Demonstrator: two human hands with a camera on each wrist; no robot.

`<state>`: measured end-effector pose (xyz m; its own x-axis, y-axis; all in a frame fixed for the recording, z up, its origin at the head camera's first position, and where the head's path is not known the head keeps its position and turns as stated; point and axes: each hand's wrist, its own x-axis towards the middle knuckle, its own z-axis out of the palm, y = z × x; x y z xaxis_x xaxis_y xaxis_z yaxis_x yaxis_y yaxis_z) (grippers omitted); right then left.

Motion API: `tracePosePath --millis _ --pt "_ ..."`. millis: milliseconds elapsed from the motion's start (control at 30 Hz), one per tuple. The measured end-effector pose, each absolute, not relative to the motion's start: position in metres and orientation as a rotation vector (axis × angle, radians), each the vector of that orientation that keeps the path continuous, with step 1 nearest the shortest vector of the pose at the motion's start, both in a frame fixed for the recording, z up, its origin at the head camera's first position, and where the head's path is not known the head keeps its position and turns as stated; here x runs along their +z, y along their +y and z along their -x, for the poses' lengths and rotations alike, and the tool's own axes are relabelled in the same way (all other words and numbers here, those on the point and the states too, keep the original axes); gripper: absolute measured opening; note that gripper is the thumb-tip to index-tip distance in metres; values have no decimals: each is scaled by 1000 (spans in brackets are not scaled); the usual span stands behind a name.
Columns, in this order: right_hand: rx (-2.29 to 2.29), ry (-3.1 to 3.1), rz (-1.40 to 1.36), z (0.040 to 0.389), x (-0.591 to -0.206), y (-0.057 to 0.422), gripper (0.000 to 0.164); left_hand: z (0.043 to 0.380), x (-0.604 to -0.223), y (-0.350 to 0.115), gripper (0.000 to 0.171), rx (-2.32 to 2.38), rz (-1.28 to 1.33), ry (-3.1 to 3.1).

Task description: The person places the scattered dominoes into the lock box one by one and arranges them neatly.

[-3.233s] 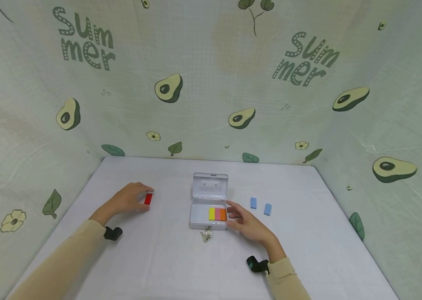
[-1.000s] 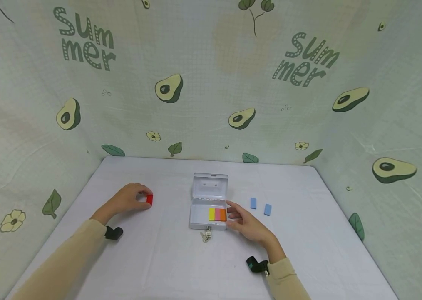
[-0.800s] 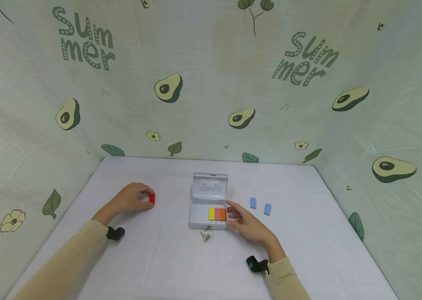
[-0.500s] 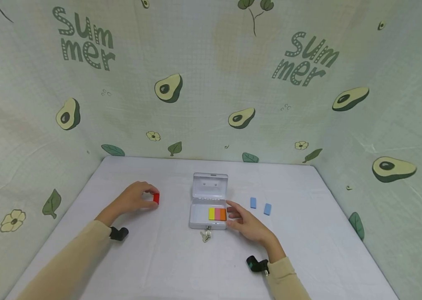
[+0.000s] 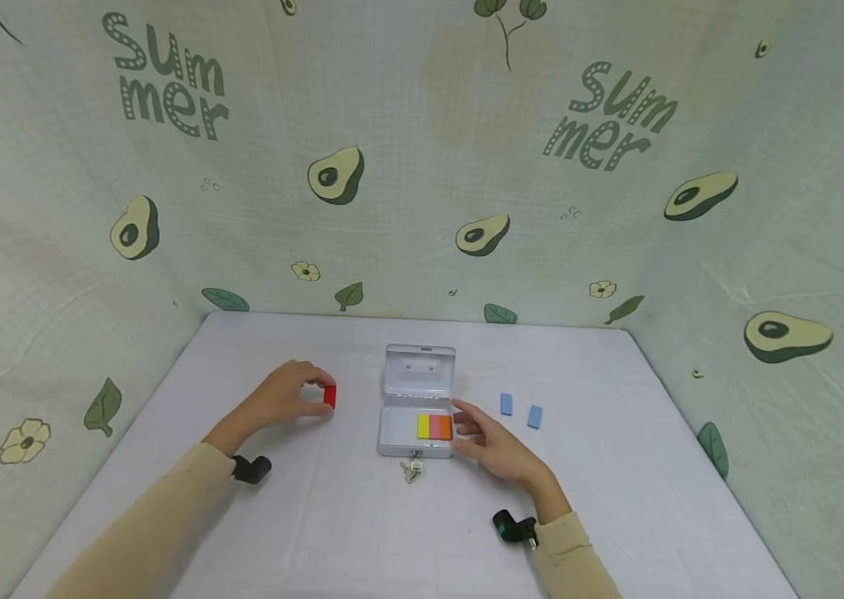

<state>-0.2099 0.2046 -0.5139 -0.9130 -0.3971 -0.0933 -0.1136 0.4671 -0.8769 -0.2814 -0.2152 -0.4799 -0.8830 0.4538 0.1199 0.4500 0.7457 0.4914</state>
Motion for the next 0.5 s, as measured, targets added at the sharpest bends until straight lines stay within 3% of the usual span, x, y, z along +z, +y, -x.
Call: tracePosePath --millis 500 --pt "-1422 2440 411 209 -511 202 74 272 -471 -187 38 837 -738 2926"
